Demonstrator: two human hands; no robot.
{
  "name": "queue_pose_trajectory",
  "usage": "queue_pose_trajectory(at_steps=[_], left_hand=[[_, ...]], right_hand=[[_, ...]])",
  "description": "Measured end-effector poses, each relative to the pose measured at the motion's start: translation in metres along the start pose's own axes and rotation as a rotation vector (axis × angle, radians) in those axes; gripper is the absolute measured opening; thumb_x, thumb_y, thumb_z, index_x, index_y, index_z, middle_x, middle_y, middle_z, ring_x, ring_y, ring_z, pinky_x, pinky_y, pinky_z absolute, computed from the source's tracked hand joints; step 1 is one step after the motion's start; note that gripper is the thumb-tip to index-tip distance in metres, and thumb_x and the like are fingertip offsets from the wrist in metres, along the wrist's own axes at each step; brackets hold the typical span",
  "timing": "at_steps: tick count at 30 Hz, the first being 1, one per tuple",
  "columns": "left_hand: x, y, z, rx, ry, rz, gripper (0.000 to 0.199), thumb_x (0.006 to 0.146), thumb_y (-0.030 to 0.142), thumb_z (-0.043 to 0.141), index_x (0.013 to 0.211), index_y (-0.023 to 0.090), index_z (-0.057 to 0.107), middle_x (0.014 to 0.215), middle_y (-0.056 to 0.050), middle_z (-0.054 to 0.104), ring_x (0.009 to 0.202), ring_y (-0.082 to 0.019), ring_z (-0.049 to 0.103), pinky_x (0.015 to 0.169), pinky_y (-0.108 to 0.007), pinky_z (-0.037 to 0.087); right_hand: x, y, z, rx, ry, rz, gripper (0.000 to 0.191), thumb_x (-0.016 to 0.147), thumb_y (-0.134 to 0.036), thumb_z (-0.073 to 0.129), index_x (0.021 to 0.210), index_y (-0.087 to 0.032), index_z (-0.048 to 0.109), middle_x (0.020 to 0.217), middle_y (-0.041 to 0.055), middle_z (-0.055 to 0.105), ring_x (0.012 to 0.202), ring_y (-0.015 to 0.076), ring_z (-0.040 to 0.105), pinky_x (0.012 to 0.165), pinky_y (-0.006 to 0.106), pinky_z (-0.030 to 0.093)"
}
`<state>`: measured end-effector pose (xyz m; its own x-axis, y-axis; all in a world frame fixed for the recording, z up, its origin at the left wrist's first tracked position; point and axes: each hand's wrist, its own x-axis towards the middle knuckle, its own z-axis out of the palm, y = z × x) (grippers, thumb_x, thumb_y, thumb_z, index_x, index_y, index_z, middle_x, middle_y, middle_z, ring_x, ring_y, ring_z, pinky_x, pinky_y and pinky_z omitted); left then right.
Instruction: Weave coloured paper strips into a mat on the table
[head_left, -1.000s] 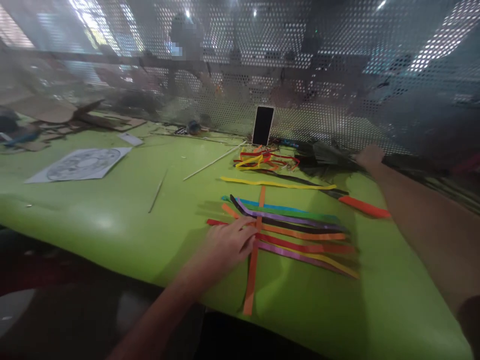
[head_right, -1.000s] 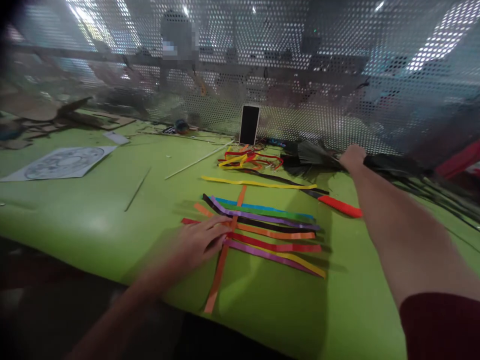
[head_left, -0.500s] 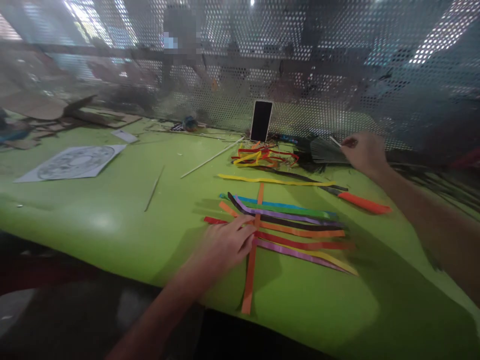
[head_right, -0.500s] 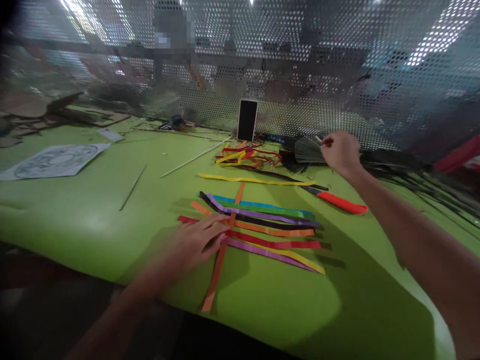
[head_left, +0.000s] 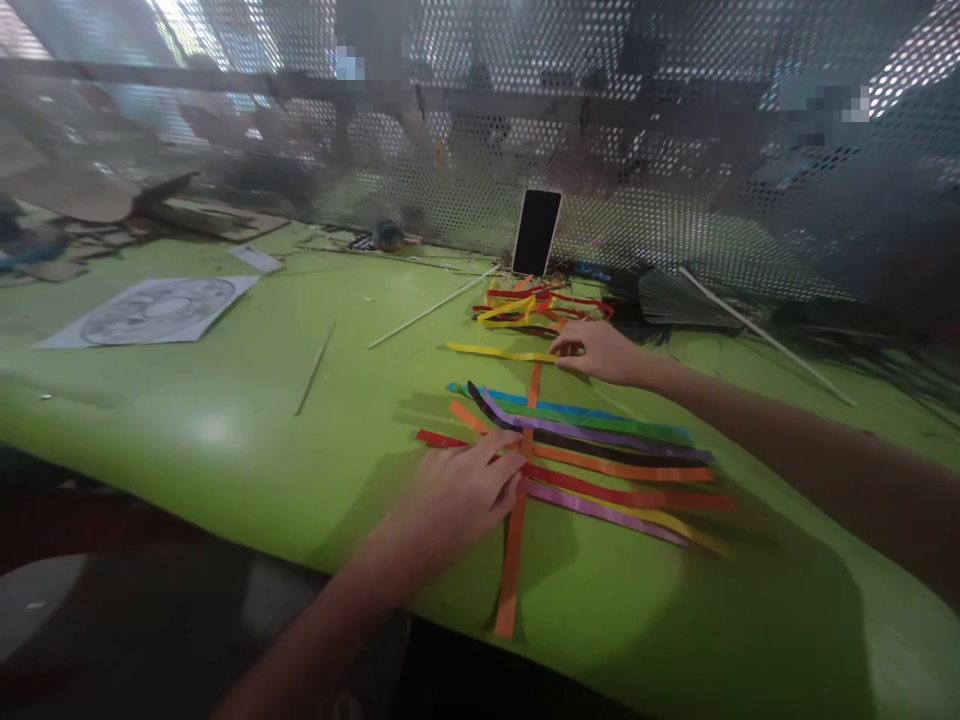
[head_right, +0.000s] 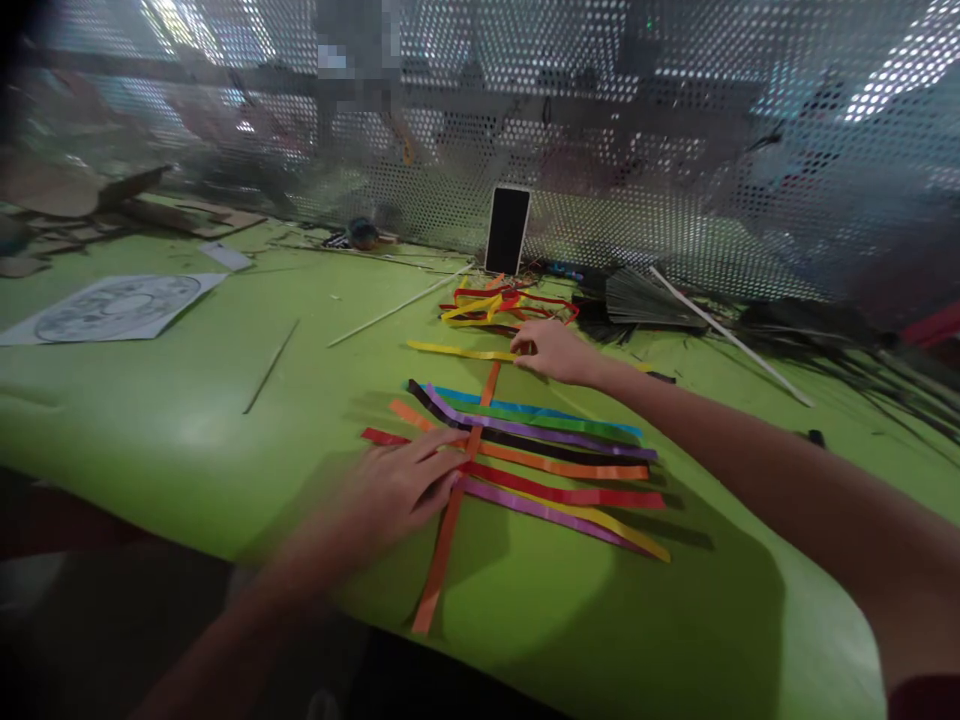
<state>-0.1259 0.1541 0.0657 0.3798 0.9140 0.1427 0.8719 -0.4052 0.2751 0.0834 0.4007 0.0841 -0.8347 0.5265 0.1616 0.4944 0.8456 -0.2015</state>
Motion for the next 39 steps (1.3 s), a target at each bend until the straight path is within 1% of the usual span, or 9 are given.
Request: queue_pose_trajectory(at_steps=[7,10,14,19,23,27,30,33,39], left_hand=[[-0.001,0.002,-0.001,0.021,-0.001,-0.002,0.027,0.102,0.020,0.049,0.119,0.020,0.069,0.137,-0.010,0.066,0.109,-0.028,0.072,0.088,-0.044,0.062],[-0.001,0.001,0.000,0.025,0.000,0.009,0.026,0.102,0.020,0.049,0.118,0.020,0.069,0.136,-0.009,0.066,0.107,-0.028,0.073,0.087,-0.043,0.062],[-0.002,0.000,0.002,0.056,0.024,0.023,0.027,0.101,0.021,0.050,0.120,0.020,0.069,0.137,-0.009,0.066,0.102,-0.027,0.074,0.080,-0.039,0.063],[-0.004,-0.002,0.005,0.093,0.046,0.026,0.027,0.101,0.024,0.049,0.119,0.021,0.070,0.136,-0.009,0.066,0.097,-0.024,0.075,0.077,-0.033,0.062],[-0.005,-0.003,0.006,0.097,0.070,0.044,0.026,0.100,0.021,0.051,0.118,0.020,0.070,0.135,-0.009,0.068,0.094,-0.024,0.075,0.074,-0.033,0.062],[-0.006,-0.001,0.004,0.098,0.069,0.049,0.025,0.098,0.018,0.053,0.118,0.020,0.069,0.135,-0.009,0.068,0.092,-0.023,0.075,0.074,-0.033,0.062],[-0.008,-0.001,0.004,0.089,0.096,0.058,0.026,0.098,0.017,0.052,0.118,0.020,0.068,0.135,-0.010,0.067,0.094,-0.024,0.075,0.073,-0.034,0.063],[-0.008,-0.001,0.005,0.075,0.128,0.069,0.026,0.098,0.017,0.050,0.117,0.020,0.068,0.134,-0.010,0.068,0.094,-0.025,0.075,0.072,-0.036,0.063],[-0.007,0.000,0.004,0.076,0.134,0.078,0.025,0.098,0.016,0.052,0.114,0.019,0.070,0.132,-0.011,0.069,0.085,-0.023,0.075,0.070,-0.035,0.063]], right_hand=[[-0.029,-0.007,-0.013,-0.002,0.038,-0.021,0.019,0.090,-0.032,0.062,0.090,-0.019,0.076,0.089,0.0090,0.072,0.081,0.0233,0.066,0.076,0.033,0.045],[-0.039,-0.012,-0.016,-0.011,0.014,-0.022,0.020,0.092,-0.033,0.059,0.092,-0.019,0.075,0.089,0.0082,0.071,0.079,0.0220,0.065,0.075,0.032,0.045],[-0.042,-0.014,-0.012,-0.105,-0.014,-0.040,0.018,0.091,-0.031,0.060,0.093,-0.021,0.075,0.087,0.0082,0.070,0.080,0.0236,0.064,0.074,0.034,0.046],[-0.045,-0.024,-0.016,-0.161,-0.003,-0.001,0.019,0.091,-0.034,0.062,0.098,-0.022,0.075,0.095,0.0094,0.071,0.090,0.0274,0.064,0.078,0.037,0.047],[-0.052,-0.049,-0.020,-0.059,0.031,-0.005,0.018,0.093,-0.030,0.059,0.097,-0.025,0.075,0.098,0.0086,0.072,0.092,0.0276,0.065,0.081,0.039,0.047],[-0.052,-0.065,-0.012,0.090,-0.070,-0.020,0.014,0.089,-0.022,0.061,0.085,-0.025,0.074,0.088,0.0057,0.072,0.083,0.0234,0.065,0.076,0.035,0.047],[-0.048,-0.064,-0.005,0.143,-0.088,-0.001,0.010,0.085,-0.019,0.063,0.081,-0.023,0.072,0.084,0.0046,0.072,0.077,0.0212,0.064,0.071,0.033,0.046],[-0.045,-0.061,-0.003,0.196,-0.071,0.034,0.010,0.086,-0.023,0.064,0.079,-0.025,0.070,0.082,0.0029,0.072,0.075,0.0201,0.064,0.069,0.032,0.046],[-0.045,-0.059,-0.002,0.282,-0.081,0.075,0.010,0.086,-0.019,0.064,0.083,-0.023,0.072,0.083,0.0024,0.072,0.074,0.0188,0.065,0.069,0.030,0.046]])
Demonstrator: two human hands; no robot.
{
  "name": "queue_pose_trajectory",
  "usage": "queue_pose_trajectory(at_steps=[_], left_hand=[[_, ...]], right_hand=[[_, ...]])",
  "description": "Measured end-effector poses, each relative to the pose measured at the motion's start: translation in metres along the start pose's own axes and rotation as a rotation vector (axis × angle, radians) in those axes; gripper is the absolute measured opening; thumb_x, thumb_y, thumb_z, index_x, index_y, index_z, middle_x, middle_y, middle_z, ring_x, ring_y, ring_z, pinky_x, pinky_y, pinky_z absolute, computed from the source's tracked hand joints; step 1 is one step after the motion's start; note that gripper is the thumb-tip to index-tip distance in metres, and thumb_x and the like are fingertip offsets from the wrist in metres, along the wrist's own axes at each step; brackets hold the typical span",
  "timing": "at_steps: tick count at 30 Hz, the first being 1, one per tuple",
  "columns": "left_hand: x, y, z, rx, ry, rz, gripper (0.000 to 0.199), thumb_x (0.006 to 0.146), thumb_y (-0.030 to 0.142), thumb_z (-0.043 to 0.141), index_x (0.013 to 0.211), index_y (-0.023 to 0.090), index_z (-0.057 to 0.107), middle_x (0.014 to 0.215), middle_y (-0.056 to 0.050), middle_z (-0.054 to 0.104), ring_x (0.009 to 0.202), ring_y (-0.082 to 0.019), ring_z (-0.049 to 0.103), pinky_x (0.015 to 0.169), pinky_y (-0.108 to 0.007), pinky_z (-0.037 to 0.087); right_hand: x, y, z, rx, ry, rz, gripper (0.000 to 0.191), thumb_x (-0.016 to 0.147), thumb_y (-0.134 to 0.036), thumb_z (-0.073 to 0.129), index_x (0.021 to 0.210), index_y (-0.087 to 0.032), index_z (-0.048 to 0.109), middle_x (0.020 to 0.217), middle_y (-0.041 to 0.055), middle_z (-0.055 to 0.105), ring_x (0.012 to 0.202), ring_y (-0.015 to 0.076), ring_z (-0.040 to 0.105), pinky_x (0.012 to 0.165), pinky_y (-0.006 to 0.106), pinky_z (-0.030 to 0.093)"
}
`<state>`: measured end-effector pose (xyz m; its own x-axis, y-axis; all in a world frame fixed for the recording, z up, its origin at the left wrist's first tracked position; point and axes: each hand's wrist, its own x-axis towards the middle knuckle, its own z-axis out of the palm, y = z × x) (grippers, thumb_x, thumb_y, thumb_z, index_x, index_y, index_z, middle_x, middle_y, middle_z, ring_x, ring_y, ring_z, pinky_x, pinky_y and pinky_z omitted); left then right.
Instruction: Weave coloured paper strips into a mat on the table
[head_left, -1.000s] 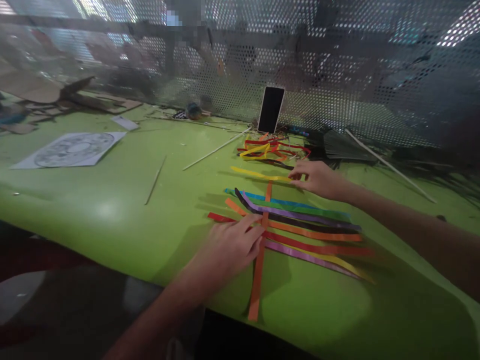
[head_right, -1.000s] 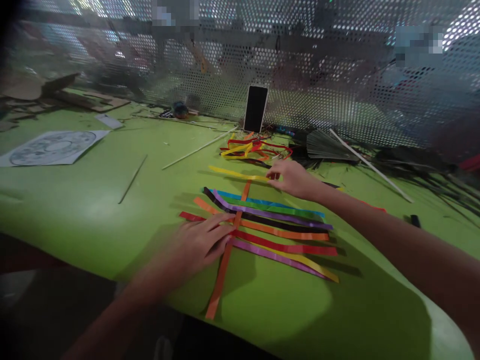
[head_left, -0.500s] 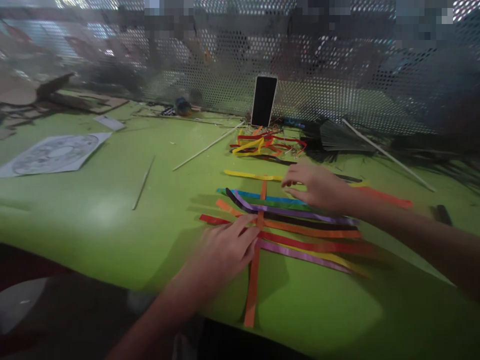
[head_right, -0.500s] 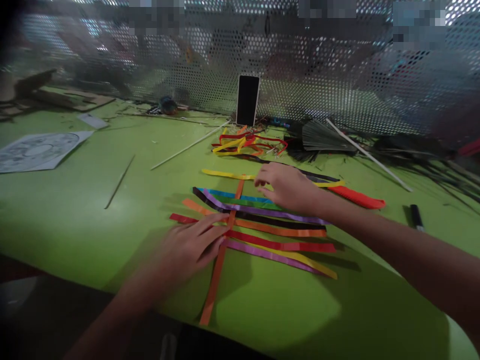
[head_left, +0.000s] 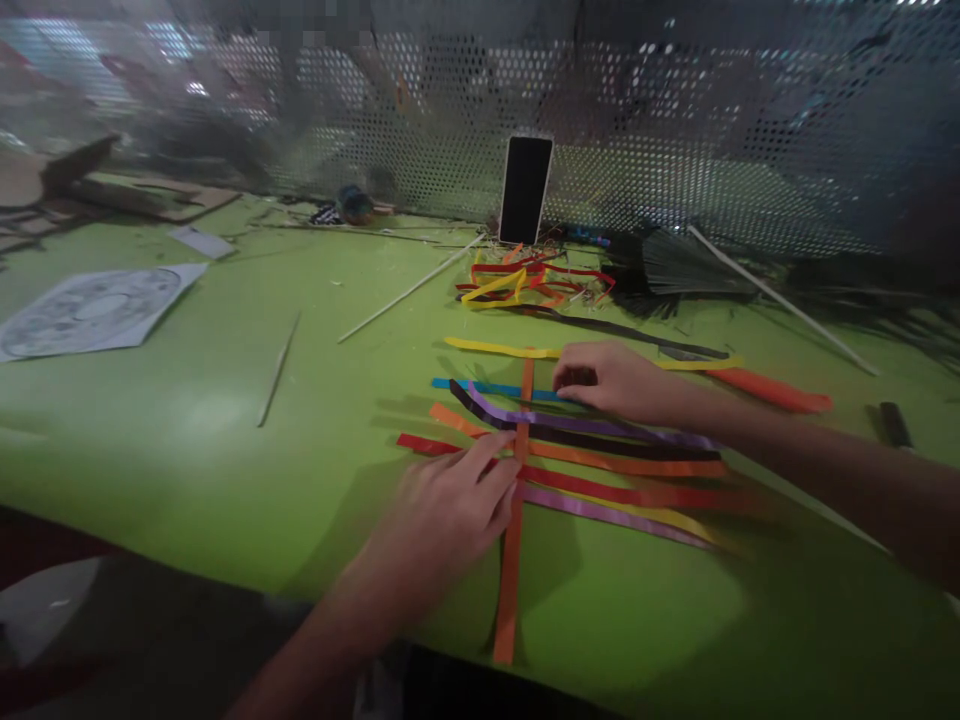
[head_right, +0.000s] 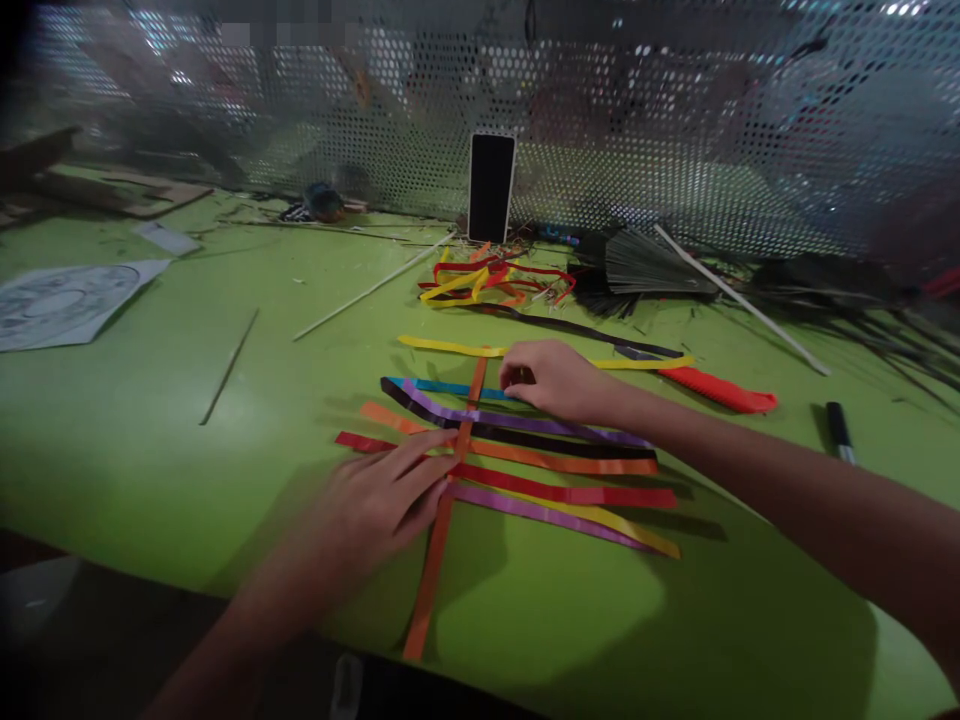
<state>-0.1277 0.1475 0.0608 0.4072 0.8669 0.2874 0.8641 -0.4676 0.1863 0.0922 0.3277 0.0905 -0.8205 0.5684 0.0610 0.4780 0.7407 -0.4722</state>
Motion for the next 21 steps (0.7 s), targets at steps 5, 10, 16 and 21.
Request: queue_pose_trajectory(at_steps=[5,10,16,21], left_hand=[[0.0002,0.0000,0.0004,0.002,0.004,0.005,0.024,0.097,0.016,0.052,0.112,0.019,0.070,0.131,-0.010,0.069,0.084,-0.022,0.075,0.068,-0.033,0.062],[-0.0004,0.0001,0.0008,0.004,0.039,0.005,0.023,0.097,0.015,0.053,0.114,0.018,0.069,0.131,-0.009,0.069,0.090,-0.023,0.075,0.067,-0.034,0.062],[0.0004,-0.0011,0.0022,-0.002,0.017,0.003,0.023,0.097,0.016,0.054,0.115,0.019,0.068,0.133,-0.008,0.069,0.087,-0.023,0.075,0.067,-0.034,0.061],[0.0002,-0.0004,0.0006,0.014,-0.004,-0.012,0.024,0.097,0.017,0.054,0.117,0.019,0.068,0.135,-0.008,0.068,0.086,-0.023,0.075,0.068,-0.035,0.061]], right_hand=[[0.0003,0.0040,0.0039,-0.141,0.049,-0.090,0.015,0.090,-0.016,0.061,0.090,-0.022,0.074,0.087,0.0052,0.071,0.082,0.0202,0.064,0.076,0.030,0.046],[0.0017,0.0036,0.0028,-0.312,0.057,-0.127,0.021,0.095,-0.014,0.055,0.093,-0.018,0.076,0.090,0.0080,0.068,0.083,0.0205,0.062,0.075,0.030,0.043],[-0.0046,-0.0022,0.0042,-0.335,0.069,-0.116,0.018,0.096,-0.021,0.061,0.105,-0.016,0.075,0.096,0.0100,0.068,0.088,0.0232,0.063,0.078,0.032,0.044],[-0.0034,0.0012,0.0058,-0.362,0.087,-0.094,0.016,0.097,-0.020,0.061,0.101,-0.015,0.075,0.095,0.0102,0.069,0.087,0.0235,0.063,0.078,0.033,0.044]])
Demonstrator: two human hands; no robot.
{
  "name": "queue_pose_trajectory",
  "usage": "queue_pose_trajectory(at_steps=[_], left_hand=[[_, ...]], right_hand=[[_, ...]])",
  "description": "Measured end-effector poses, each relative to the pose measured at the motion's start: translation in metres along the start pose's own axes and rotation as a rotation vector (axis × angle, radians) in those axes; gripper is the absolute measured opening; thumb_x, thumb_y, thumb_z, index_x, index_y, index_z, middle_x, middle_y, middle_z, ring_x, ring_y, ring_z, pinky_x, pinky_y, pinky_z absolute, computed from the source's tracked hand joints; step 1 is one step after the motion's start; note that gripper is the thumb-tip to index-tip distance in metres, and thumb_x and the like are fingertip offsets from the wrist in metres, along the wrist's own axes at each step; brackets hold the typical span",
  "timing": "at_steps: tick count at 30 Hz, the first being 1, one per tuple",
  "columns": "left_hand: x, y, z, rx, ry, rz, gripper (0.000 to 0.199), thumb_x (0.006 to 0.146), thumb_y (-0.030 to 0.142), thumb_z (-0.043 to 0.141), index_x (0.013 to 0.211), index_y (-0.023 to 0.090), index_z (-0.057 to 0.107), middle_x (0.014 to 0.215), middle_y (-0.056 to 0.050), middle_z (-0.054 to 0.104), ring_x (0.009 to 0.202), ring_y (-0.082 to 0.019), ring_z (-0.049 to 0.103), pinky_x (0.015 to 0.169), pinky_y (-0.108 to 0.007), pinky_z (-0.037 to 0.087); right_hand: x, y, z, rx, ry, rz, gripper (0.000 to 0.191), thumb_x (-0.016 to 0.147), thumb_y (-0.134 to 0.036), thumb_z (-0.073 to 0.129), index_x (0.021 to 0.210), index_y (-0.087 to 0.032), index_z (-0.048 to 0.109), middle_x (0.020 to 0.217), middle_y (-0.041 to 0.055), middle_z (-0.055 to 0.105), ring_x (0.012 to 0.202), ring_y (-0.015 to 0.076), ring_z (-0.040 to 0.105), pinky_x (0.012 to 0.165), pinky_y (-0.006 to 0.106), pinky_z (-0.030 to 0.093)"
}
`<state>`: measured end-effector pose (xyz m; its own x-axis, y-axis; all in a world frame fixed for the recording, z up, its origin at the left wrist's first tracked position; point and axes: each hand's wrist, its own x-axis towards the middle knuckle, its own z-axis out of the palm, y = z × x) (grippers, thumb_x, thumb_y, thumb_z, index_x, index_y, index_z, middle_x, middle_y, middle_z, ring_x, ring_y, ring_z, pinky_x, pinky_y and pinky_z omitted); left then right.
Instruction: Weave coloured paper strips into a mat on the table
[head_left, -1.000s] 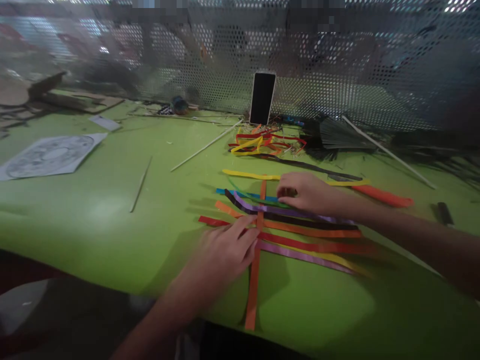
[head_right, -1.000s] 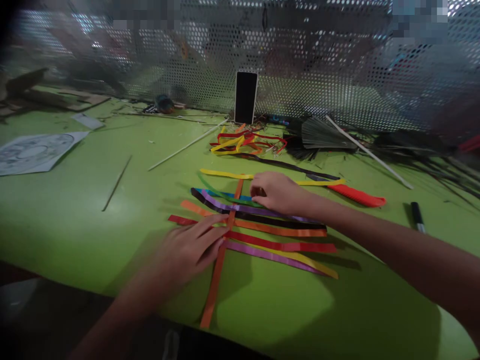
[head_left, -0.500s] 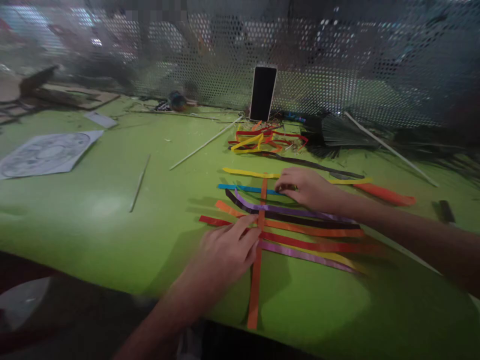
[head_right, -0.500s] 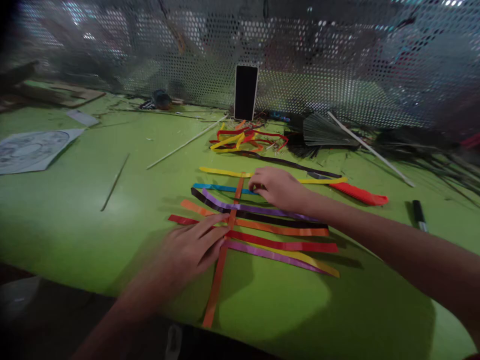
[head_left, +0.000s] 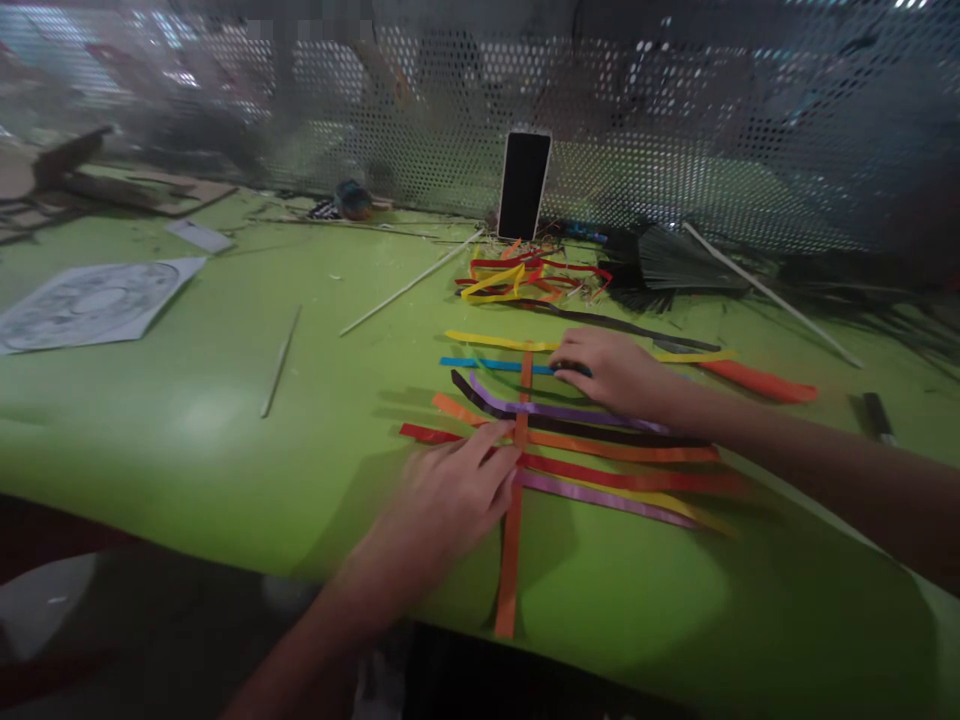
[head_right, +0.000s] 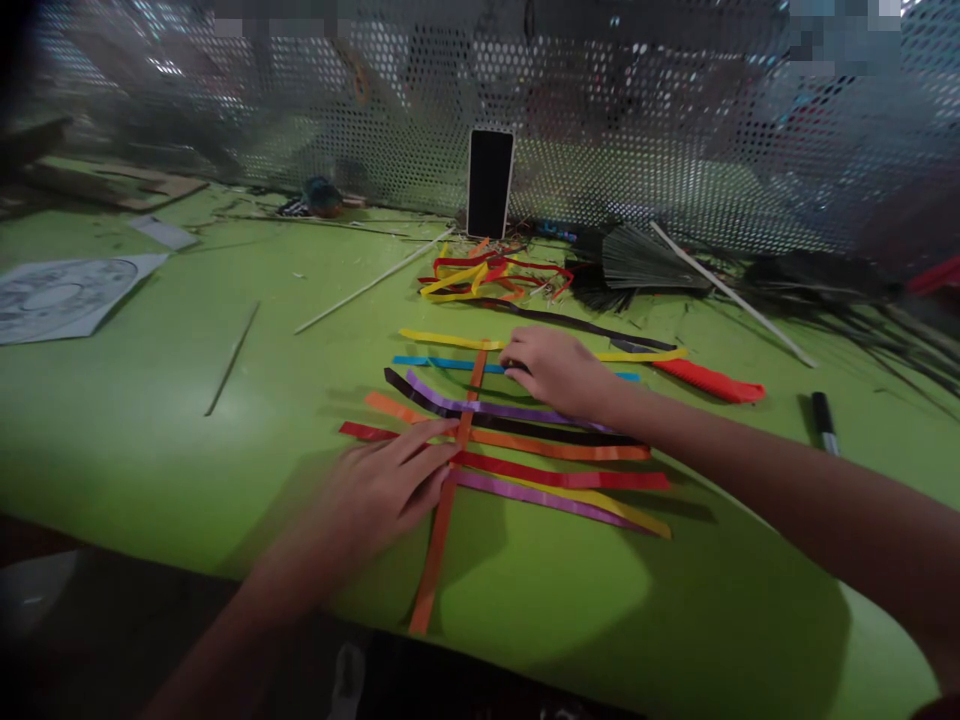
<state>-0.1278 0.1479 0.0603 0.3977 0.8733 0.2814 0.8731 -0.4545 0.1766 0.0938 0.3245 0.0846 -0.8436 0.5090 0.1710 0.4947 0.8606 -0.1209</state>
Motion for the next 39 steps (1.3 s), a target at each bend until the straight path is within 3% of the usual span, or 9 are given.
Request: queue_pose_trajectory(at_steps=[6,11,17,23,30,35,39], left_hand=[[0.001,0.001,-0.001,-0.006,-0.013,-0.009,0.023,0.097,0.018,0.055,0.117,0.019,0.068,0.135,-0.008,0.068,0.089,-0.023,0.075,0.069,-0.036,0.062],[0.001,0.001,0.000,-0.001,-0.010,-0.005,0.023,0.097,0.017,0.057,0.116,0.018,0.069,0.134,-0.008,0.068,0.087,-0.024,0.076,0.069,-0.036,0.062],[0.002,0.001,0.000,0.009,-0.004,0.003,0.023,0.096,0.017,0.058,0.116,0.019,0.070,0.133,-0.009,0.069,0.084,-0.024,0.076,0.069,-0.036,0.063],[0.003,0.000,-0.002,0.008,-0.005,0.003,0.022,0.095,0.017,0.057,0.113,0.018,0.070,0.130,-0.011,0.070,0.086,-0.025,0.076,0.069,-0.036,0.063],[0.002,0.001,-0.002,-0.005,-0.032,-0.016,0.024,0.096,0.017,0.057,0.117,0.018,0.069,0.135,-0.011,0.067,0.089,-0.025,0.076,0.074,-0.038,0.063],[0.003,0.002,-0.004,-0.019,-0.054,-0.016,0.025,0.098,0.017,0.055,0.118,0.018,0.068,0.135,-0.010,0.067,0.092,-0.026,0.076,0.076,-0.040,0.063],[0.003,0.002,-0.004,-0.016,-0.049,-0.020,0.025,0.098,0.019,0.055,0.119,0.018,0.068,0.134,-0.010,0.068,0.092,-0.026,0.076,0.076,-0.039,0.063]], right_hand=[[0.010,0.003,-0.003,-0.098,0.007,0.033,0.013,0.093,-0.017,0.064,0.099,-0.014,0.075,0.098,0.0116,0.070,0.092,0.0259,0.063,0.080,0.034,0.044],[0.002,-0.020,-0.007,0.005,0.065,0.006,0.016,0.097,-0.022,0.060,0.100,-0.015,0.074,0.094,0.0103,0.068,0.087,0.0229,0.062,0.079,0.033,0.045],[-0.008,-0.040,-0.001,0.096,0.057,-0.066,0.020,0.096,-0.013,0.056,0.105,-0.018,0.073,0.095,0.0089,0.069,0.087,0.0209,0.062,0.077,0.031,0.046],[-0.010,-0.041,0.000,0.051,0.065,-0.122,0.024,0.098,-0.012,0.052,0.101,-0.017,0.075,0.092,0.0081,0.067,0.081,0.0199,0.060,0.073,0.030,0.044],[-0.003,-0.039,-0.002,-0.062,0.060,-0.059,0.035,0.097,-0.007,0.046,0.115,-0.018,0.074,0.089,0.0083,0.068,0.078,0.0186,0.059,0.070,0.028,0.042],[-0.002,-0.038,-0.003,0.021,0.025,-0.079,0.029,0.100,-0.015,0.047,0.104,-0.017,0.076,0.093,0.0093,0.070,0.082,0.0192,0.062,0.074,0.029,0.046],[-0.003,-0.035,-0.005,0.095,0.020,-0.052,0.028,0.098,-0.013,0.050,0.108,-0.015,0.076,0.096,0.0100,0.070,0.084,0.0196,0.063,0.075,0.030,0.046]])
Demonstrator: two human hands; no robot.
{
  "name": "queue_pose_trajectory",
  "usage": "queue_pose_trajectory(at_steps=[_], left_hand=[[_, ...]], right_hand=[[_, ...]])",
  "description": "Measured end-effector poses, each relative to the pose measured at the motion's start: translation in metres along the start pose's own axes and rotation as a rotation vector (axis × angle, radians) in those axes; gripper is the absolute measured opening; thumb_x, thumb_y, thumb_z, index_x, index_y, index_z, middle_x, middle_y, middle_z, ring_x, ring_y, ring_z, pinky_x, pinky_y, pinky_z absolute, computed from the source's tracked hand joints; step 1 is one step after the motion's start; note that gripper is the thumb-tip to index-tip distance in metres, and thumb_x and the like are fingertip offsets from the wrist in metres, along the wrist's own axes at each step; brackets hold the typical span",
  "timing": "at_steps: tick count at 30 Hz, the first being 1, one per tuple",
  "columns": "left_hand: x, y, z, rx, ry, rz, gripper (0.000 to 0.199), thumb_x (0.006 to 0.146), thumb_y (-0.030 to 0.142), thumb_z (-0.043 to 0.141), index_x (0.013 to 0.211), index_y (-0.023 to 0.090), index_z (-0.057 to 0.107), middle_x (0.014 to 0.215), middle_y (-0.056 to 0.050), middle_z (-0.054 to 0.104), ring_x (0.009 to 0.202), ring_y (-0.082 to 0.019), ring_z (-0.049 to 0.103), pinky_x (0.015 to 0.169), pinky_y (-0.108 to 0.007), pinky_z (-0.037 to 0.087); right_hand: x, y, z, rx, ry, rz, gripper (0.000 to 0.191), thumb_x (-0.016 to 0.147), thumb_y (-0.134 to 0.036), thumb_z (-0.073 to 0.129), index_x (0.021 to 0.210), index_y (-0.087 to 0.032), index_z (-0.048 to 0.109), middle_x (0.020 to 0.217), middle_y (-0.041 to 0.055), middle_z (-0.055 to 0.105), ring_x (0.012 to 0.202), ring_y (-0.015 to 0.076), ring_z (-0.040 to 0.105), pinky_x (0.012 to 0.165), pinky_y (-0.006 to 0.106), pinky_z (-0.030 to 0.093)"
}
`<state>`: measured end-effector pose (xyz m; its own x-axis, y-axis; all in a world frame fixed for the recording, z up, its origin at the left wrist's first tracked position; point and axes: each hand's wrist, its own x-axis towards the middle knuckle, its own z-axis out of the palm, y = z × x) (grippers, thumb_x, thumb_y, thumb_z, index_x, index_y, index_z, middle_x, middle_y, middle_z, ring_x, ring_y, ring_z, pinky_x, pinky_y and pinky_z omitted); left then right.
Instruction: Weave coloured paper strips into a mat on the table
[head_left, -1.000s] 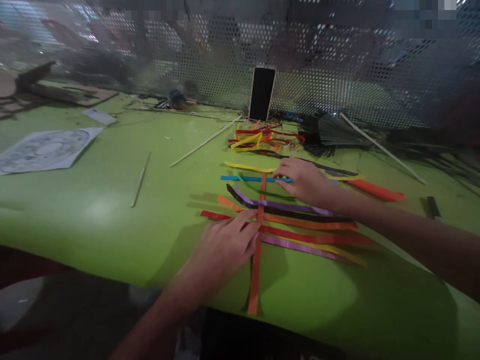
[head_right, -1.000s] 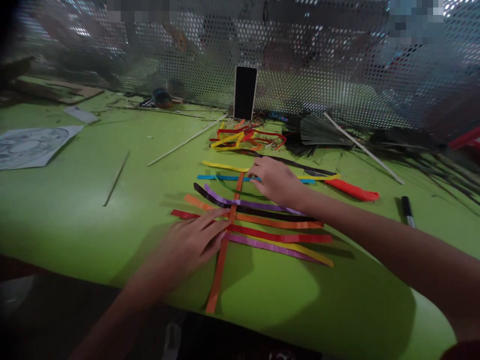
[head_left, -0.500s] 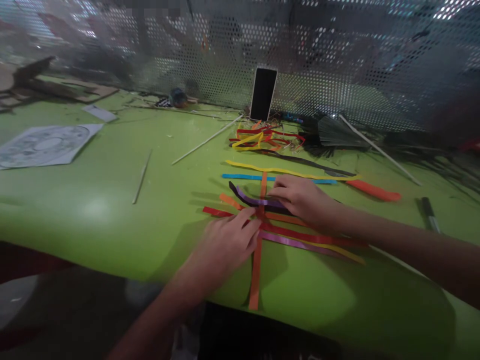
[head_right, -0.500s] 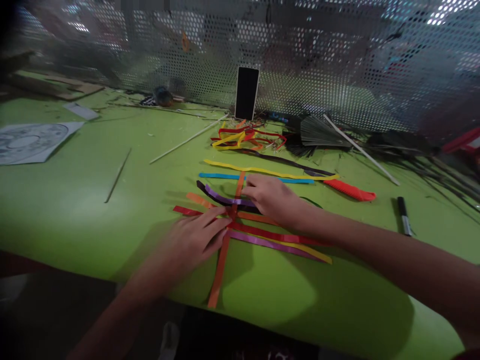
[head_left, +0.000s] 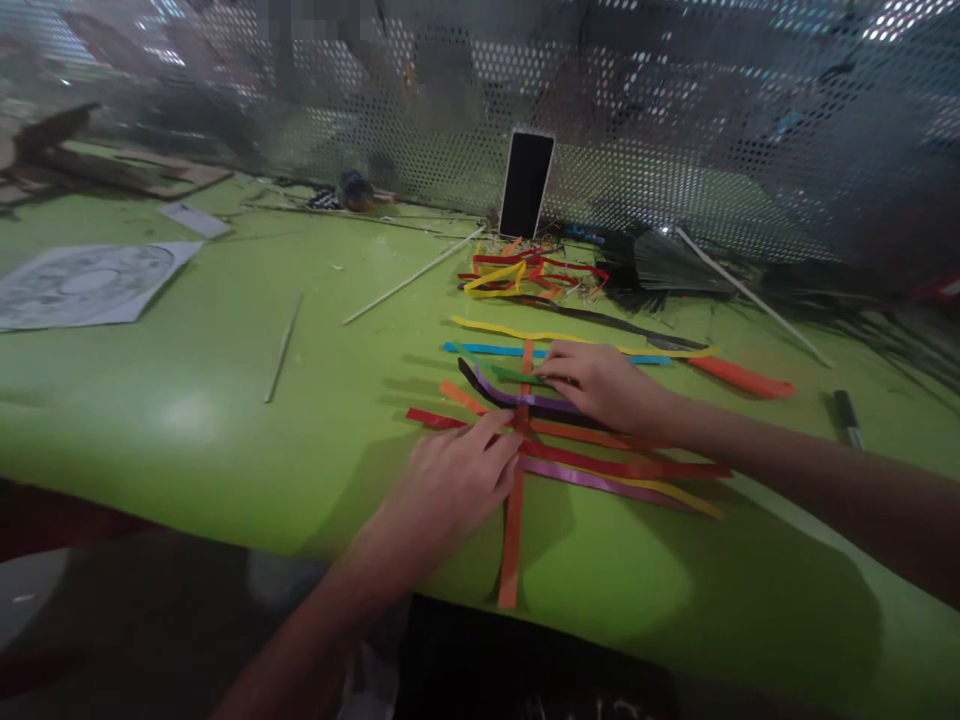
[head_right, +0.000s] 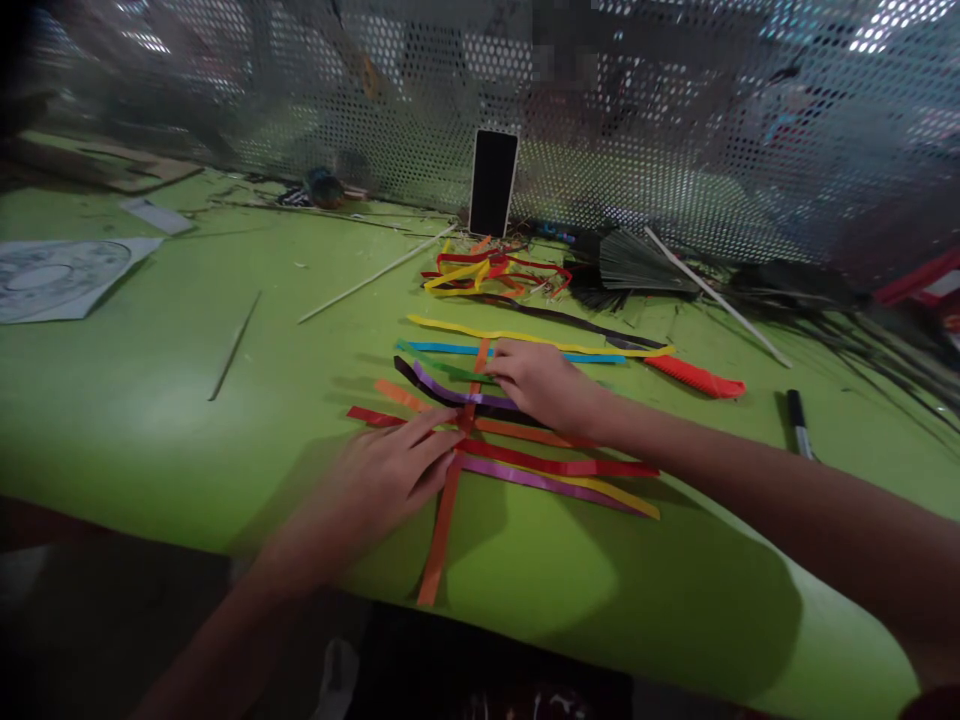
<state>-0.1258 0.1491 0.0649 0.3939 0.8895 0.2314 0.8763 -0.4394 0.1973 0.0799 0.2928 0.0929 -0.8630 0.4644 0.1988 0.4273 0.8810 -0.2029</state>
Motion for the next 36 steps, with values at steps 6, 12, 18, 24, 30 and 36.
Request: queue_pose_trajectory(at_steps=[6,12,18,24,30,36], left_hand=[[0.000,0.000,0.000,0.000,-0.008,-0.002,0.022,0.099,0.020,0.053,0.115,0.018,0.069,0.128,-0.011,0.069,0.088,-0.024,0.075,0.074,-0.037,0.061],[0.000,0.001,-0.002,-0.009,-0.021,-0.016,0.021,0.100,0.019,0.052,0.113,0.017,0.068,0.126,-0.012,0.068,0.086,-0.022,0.074,0.075,-0.035,0.060],[0.000,0.000,-0.002,-0.029,-0.032,-0.018,0.021,0.100,0.019,0.053,0.115,0.017,0.068,0.129,-0.011,0.068,0.091,-0.023,0.074,0.077,-0.035,0.059],[0.001,0.000,-0.002,-0.037,-0.044,-0.038,0.022,0.101,0.020,0.052,0.116,0.018,0.068,0.138,-0.012,0.063,0.098,-0.026,0.074,0.080,-0.038,0.060],[0.002,0.000,0.000,-0.030,-0.040,-0.038,0.023,0.100,0.020,0.052,0.118,0.018,0.068,0.135,-0.012,0.067,0.101,-0.029,0.074,0.081,-0.044,0.062],[0.002,0.001,-0.001,-0.031,-0.034,-0.038,0.026,0.101,0.020,0.051,0.121,0.018,0.068,0.141,-0.012,0.064,0.101,-0.027,0.075,0.083,-0.042,0.062]], right_hand=[[-0.004,-0.010,-0.006,0.078,-0.015,0.014,0.016,0.096,-0.018,0.059,0.100,-0.017,0.075,0.097,0.0093,0.070,0.085,0.0214,0.065,0.076,0.032,0.046],[-0.008,-0.015,-0.003,-0.006,-0.078,0.051,0.013,0.097,-0.024,0.062,0.098,-0.019,0.073,0.089,0.0074,0.068,0.080,0.0211,0.061,0.071,0.032,0.045],[-0.004,-0.016,-0.002,-0.032,-0.066,0.073,0.013,0.096,-0.020,0.061,0.092,-0.019,0.073,0.085,0.0052,0.067,0.075,0.0195,0.059,0.067,0.031,0.042],[-0.004,-0.019,-0.003,-0.036,-0.082,0.071,0.009,0.094,-0.020,0.065,0.091,-0.017,0.073,0.084,0.0061,0.068,0.075,0.0194,0.060,0.068,0.030,0.040],[-0.004,-0.019,-0.007,0.013,-0.060,0.092,0.013,0.095,-0.023,0.063,0.093,-0.017,0.074,0.088,0.0070,0.070,0.077,0.0195,0.062,0.069,0.029,0.041],[0.001,0.000,-0.006,-0.042,-0.056,0.124,0.009,0.090,-0.017,0.065,0.092,-0.016,0.074,0.090,0.0082,0.070,0.082,0.0212,0.062,0.074,0.031,0.041]])
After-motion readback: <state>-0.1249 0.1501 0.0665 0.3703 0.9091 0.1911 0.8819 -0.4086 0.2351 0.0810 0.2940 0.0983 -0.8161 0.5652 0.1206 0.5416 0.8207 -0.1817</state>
